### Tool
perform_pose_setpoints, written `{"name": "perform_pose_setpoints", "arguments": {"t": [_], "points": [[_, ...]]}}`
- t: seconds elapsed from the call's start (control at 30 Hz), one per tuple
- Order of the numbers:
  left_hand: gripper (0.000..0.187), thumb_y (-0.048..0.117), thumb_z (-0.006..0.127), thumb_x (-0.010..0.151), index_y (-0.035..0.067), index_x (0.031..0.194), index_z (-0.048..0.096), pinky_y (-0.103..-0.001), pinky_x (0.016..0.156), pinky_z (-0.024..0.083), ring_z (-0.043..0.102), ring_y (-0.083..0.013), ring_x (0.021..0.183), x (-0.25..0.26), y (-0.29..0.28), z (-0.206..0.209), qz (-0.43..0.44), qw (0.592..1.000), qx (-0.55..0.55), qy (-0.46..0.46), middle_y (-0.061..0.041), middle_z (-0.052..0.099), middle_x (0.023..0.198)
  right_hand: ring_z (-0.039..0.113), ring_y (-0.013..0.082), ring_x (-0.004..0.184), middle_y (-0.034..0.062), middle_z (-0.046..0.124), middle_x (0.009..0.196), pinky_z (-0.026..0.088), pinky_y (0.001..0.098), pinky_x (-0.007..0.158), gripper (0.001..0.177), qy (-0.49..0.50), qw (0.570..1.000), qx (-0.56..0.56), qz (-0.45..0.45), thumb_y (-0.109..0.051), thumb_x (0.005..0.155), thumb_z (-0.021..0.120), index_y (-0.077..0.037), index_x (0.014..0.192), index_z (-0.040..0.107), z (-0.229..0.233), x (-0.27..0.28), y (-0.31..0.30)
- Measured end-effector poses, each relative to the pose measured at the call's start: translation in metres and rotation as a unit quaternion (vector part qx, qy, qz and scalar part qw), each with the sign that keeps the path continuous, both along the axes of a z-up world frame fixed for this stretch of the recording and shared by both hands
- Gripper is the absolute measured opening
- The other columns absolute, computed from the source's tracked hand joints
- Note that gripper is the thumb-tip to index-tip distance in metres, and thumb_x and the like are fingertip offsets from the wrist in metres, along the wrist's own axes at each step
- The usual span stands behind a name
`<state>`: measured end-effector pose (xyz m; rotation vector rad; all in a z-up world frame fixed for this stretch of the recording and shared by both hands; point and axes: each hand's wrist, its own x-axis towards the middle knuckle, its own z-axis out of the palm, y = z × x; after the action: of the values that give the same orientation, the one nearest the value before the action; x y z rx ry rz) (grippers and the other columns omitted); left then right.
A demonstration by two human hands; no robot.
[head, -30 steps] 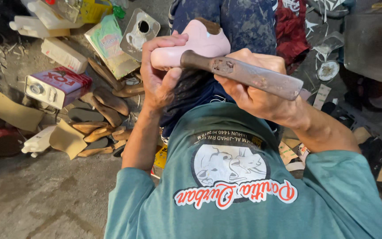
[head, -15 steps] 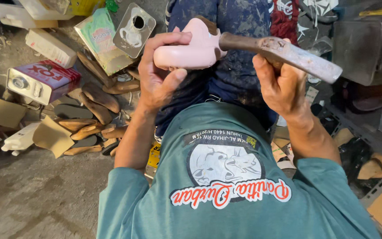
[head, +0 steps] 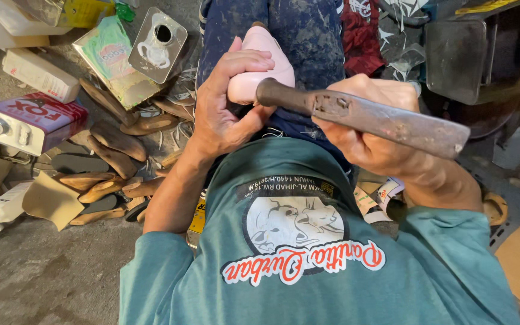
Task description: The person holds a pink shoe sole on their lap and repeatedly strikes it with a hammer. They adjust the shoe's position and continue hammering the sole throughout the video.
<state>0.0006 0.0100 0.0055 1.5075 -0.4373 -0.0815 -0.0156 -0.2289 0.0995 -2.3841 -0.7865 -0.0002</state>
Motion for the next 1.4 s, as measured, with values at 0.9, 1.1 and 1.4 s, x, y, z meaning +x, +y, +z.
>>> {"name": "perform_pose_setpoints", "arguments": {"t": [0.9,1.1,1.4], "points": [[0.041,0.027,0.072,0.097,0.004,0.127,0.055,-0.062,0.131,0.031,0.067,-0.0344,0.122,-0.008,0.019,-0.004,0.056,0.995,-0.064,-0.046,-0.017,0.066,0.124,0.049,0.0114,0.043,-0.0034,0.049,0.059,0.045,0.025,0.039,0.036,0.212,0.894,0.31,-0.243,-0.021,0.111,0.045,-0.013,0.077,0.049,-0.088,-0.029,-0.007],[0.086,0.035,0.097,0.097,0.018,0.153,0.034,-0.068,0.139,0.008,0.029,-0.0458,0.16,-0.049,-0.043,0.001,0.084,0.979,0.114,-0.145,-0.013,0.032,0.165,0.041,0.0136,0.056,0.0051,0.038,0.071,0.033,0.0279,0.044,0.038,0.2,0.791,0.398,-0.42,-0.04,0.104,0.059,-0.006,0.093,0.045,-0.093,-0.028,-0.053],[0.071,0.037,0.07,0.095,0.003,0.152,0.045,-0.059,0.108,0.045,0.047,-0.0456,0.139,0.007,-0.001,-0.056,-0.089,0.864,0.46,-0.185,-0.019,0.049,0.153,0.039,0.0124,0.048,0.0043,0.036,0.063,0.035,0.0255,0.042,0.037,0.199,0.792,0.328,-0.475,-0.038,0.106,0.053,-0.006,0.089,0.044,-0.11,-0.043,-0.073]]}}
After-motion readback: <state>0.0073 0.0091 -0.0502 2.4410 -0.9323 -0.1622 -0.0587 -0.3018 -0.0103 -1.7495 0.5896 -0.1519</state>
